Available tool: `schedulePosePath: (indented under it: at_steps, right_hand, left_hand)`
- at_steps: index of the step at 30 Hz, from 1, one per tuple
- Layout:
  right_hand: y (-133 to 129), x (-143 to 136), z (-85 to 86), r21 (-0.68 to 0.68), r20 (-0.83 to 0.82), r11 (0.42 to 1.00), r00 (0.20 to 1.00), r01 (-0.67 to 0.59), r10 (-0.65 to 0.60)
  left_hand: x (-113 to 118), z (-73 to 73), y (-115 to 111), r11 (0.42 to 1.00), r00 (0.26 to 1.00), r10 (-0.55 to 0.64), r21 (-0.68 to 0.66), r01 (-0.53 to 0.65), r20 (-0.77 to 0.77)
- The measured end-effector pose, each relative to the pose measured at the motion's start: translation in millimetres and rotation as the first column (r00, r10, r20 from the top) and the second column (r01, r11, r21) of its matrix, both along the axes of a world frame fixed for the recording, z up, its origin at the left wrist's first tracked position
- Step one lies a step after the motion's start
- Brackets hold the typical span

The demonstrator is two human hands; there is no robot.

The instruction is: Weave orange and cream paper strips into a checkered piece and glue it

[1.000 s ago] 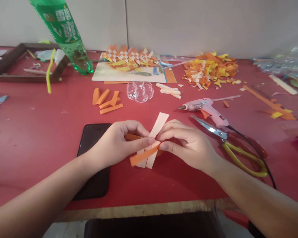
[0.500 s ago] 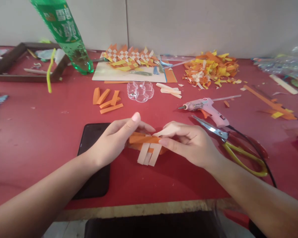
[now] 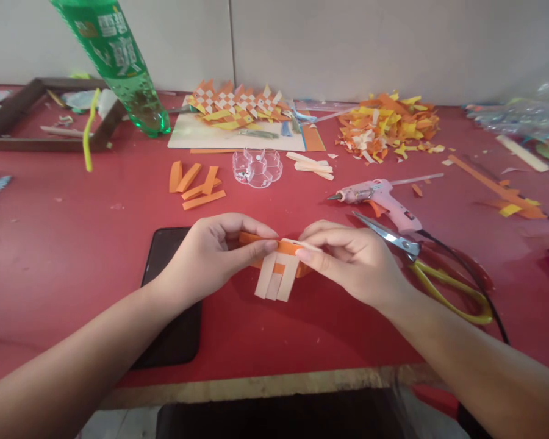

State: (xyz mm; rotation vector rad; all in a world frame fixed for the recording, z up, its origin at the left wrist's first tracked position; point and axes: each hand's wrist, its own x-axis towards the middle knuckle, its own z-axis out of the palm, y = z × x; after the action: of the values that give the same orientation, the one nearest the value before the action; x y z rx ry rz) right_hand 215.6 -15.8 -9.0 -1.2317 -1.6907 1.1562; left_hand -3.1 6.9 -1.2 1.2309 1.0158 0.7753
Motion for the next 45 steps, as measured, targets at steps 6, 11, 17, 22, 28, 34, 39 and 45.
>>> schedulePosePath:
  at_steps: [6,11,17,22,28,34,39,45]
  right_hand:
    - [1.5,1.2,1.1,-0.002,0.029,1.0,0.999,-0.018,0.019]
    - [2.3,0.0,2.4,0.062,0.072,0.995,0.994,-0.084,0.08]
    - [1.8,-3.5,-1.1,0.47,0.323,0.878,0.944,-0.094,-0.072]
    - [2.9,-1.8,-2.5,0.646,0.387,0.754,0.902,-0.119,-0.189]
    - [1.3,-0.1,-1.7,0.712,0.43,0.665,0.889,-0.225,-0.16]
    - [-0.2,0.4,-3.7,0.685,0.469,0.67,0.877,-0.286,-0.105]
    - [0.1,0.8,-3.3,0.682,0.475,0.668,0.875,-0.299,-0.092]
    - [1.2,-1.9,-0.1,0.653,0.395,0.718,0.917,-0.24,-0.053]
  left_hand:
    - [-0.7,-0.6,-1.1,1.0,0.999,-0.01,-0.014,0.009,-0.04]
    - [-2.1,-3.2,-1.3,0.998,0.997,-0.064,-0.002,0.064,-0.044]
    - [-3.5,-2.1,-0.6,0.982,0.969,-0.187,-0.009,0.188,-0.159]
    - [-1.2,-2.6,-0.8,0.969,0.958,-0.247,-0.051,0.242,-0.149]
    - [-2.9,-2.0,1.0,0.972,0.969,-0.22,-0.105,0.209,-0.112]
    - [-4.3,-1.7,3.1,0.968,0.966,-0.241,-0.097,0.232,-0.096]
    - [-3.6,0.4,2.1,0.973,0.961,-0.224,-0.093,0.211,-0.165]
    - [-1.9,1.2,0.0,0.978,0.957,-0.206,-0.063,0.197,-0.206]
